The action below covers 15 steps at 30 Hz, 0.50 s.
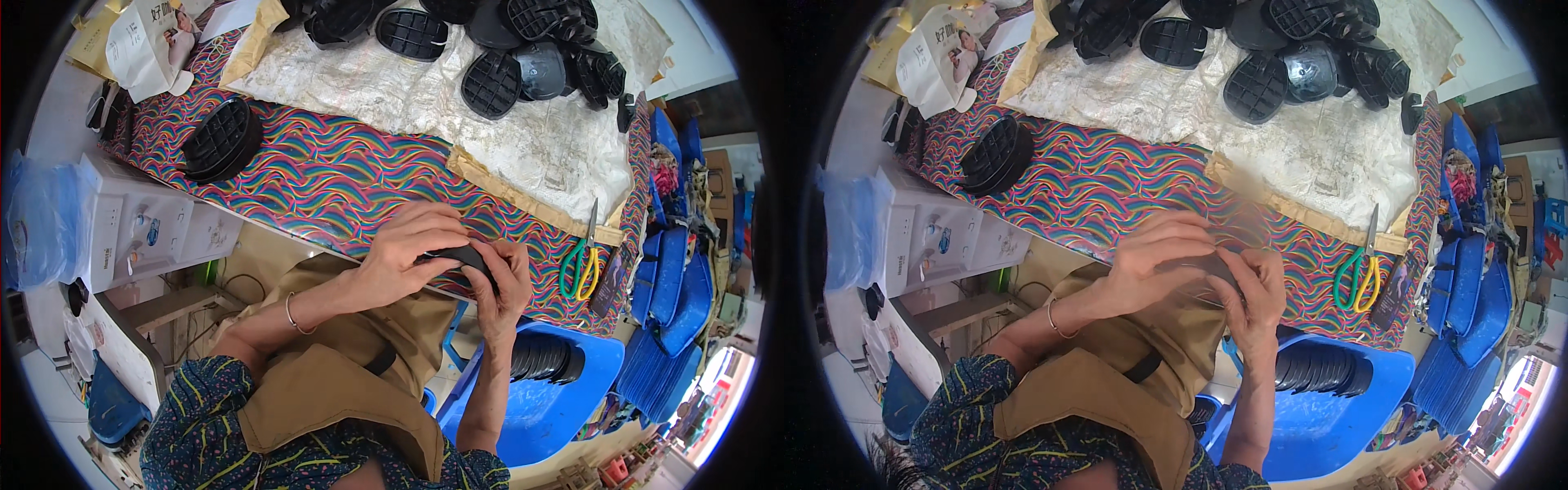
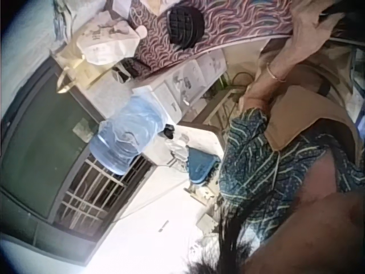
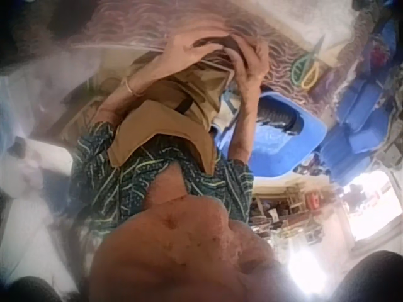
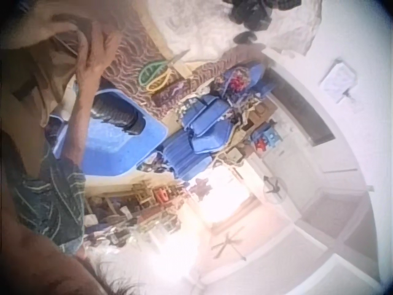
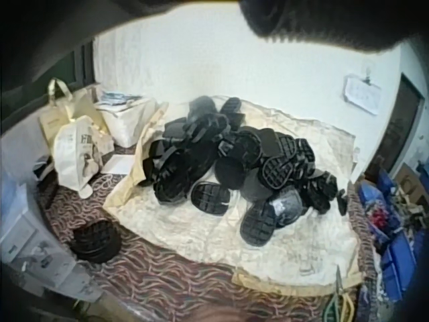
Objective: The person assembles black sandals by hand, inserting straps into the sole slots and pressing them into place. They handle multiple sole and strap components, occasionally using a pair of scissors to trim excess strap material. The finished sandals are placed on a table next to a pile of other completed units.
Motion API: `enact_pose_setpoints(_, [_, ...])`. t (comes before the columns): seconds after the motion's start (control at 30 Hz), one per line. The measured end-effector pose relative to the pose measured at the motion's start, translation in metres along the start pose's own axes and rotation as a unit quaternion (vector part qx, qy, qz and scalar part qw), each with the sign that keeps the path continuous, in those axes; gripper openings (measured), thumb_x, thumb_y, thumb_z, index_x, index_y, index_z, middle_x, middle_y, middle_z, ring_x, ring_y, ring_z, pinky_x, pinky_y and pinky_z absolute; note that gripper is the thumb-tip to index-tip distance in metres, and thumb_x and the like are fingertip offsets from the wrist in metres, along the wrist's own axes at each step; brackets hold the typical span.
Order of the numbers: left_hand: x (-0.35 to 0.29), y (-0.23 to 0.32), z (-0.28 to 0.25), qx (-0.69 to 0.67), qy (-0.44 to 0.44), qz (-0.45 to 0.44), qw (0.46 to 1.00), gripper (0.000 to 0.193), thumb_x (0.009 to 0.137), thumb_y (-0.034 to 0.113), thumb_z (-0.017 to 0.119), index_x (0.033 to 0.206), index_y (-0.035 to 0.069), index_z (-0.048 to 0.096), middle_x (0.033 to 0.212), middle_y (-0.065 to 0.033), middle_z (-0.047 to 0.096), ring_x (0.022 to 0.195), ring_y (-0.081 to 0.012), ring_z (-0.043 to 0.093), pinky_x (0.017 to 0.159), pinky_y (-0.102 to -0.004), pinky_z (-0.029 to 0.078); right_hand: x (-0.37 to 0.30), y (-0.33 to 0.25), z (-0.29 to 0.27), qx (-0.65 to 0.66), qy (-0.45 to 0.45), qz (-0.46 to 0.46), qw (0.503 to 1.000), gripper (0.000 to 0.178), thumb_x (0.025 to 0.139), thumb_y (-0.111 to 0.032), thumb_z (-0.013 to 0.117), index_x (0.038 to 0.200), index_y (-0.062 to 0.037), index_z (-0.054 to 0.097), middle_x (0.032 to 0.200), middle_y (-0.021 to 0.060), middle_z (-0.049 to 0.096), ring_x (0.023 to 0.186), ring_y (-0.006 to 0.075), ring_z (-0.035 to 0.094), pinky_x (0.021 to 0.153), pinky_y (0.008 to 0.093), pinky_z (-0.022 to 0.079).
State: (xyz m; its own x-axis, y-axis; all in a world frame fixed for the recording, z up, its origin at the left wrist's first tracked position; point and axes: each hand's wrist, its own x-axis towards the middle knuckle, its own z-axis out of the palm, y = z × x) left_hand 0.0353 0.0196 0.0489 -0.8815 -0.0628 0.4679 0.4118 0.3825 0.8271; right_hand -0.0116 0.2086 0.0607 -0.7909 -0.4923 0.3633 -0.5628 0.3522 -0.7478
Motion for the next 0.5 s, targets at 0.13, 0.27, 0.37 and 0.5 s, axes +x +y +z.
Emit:
enact_pose_setpoints(0.13, [0.010,-0.004,0.000,0.097,0.017,0.096,0.990,0.027,0.069,0.007,0.077,0.095,0.004,0.070,0.096,-0.0089,0.066,0.103,-0.0275,0.061,0.090,-0.0456,0.043,0.002,-0.001,0.003,-0.010,0.008,0.004,1.000,0.040,0.070,-0.007,0.080,0.107,0.0009,0.071,0.091,0.0099,0.055,0.082,0.0231,0.054,0.070,0.0322,0.045])
enact_pose_setpoints(0.27, [0.014,-0.007,-0.002,0.141,0.010,0.107,0.984,0.028,0.069,0.009,0.078,0.095,0.003,0.069,0.090,-0.0069,0.064,0.097,-0.0253,0.061,0.088,-0.0454,0.043,0.001,0.000,0.006,-0.013,0.024,0.015,1.000,0.038,0.071,-0.006,0.080,0.107,0.0010,0.071,0.090,0.0098,0.056,0.081,0.0227,0.054,0.070,0.0320,0.045])
enact_pose_setpoints(0.37, [0.017,-0.011,-0.001,0.149,0.015,0.105,0.983,0.029,0.067,0.011,0.079,0.093,0.003,0.070,0.085,-0.0055,0.063,0.092,-0.0239,0.062,0.088,-0.0450,0.043,0.003,-0.001,0.009,-0.020,0.041,0.025,0.999,0.036,0.073,-0.004,0.079,0.108,0.0013,0.071,0.091,0.0098,0.057,0.082,0.0224,0.055,0.071,0.0317,0.046])
enact_pose_setpoints(0.5, [0.019,-0.017,0.002,0.169,0.059,0.130,0.975,0.030,0.064,0.011,0.082,0.091,0.003,0.071,0.079,-0.0044,0.062,0.088,-0.0233,0.062,0.086,-0.0450,0.045,0.009,-0.006,0.009,-0.048,0.053,0.049,0.996,0.032,0.078,-0.002,0.077,0.109,0.0012,0.070,0.092,0.0097,0.057,0.083,0.0221,0.056,0.073,0.0312,0.047])
